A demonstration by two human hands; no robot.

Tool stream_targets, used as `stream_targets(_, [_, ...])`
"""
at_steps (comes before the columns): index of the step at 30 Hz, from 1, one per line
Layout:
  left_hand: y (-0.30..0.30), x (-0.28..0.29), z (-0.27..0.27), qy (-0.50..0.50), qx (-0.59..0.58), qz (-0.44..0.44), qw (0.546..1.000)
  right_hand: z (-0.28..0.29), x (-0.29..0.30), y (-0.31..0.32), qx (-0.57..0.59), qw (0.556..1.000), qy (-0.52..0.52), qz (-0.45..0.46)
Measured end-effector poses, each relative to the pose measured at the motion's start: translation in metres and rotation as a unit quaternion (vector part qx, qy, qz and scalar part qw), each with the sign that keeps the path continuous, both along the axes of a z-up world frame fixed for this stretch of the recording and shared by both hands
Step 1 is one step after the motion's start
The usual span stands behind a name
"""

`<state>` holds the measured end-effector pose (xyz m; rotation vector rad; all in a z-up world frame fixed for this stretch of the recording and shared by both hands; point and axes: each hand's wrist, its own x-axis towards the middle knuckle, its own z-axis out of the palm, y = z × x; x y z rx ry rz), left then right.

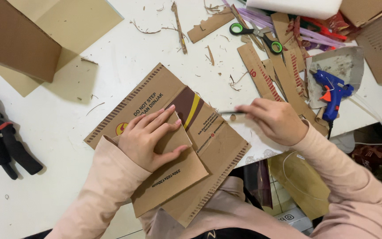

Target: The person folds and assembles a cardboard box by hand, uses a utility knife to score and cut the cardboard, and inserts a block of white foam inside.

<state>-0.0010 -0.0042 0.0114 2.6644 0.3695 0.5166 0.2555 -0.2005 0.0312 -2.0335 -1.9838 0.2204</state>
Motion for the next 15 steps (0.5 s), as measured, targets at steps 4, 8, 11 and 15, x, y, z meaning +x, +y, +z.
stream_targets(4, [-0.006,0.001,0.002,0.014,0.019,0.016,1.0,-0.045,0.002,-0.021,0.046,0.981,-0.101,-0.16])
stream_targets(8, [-0.009,0.004,-0.005,0.099,0.061,0.023,0.993,-0.045,-0.024,-0.018,0.119,0.968,-0.125,-0.184])
stream_targets(11, [-0.007,0.004,0.017,0.112,0.0,0.029,0.993,-0.026,-0.053,-0.014,0.16,0.97,0.01,-0.182])
stream_targets(15, [-0.008,0.002,0.057,0.129,-0.081,0.059,0.987,0.005,-0.095,-0.007,0.112,0.937,0.313,-0.109])
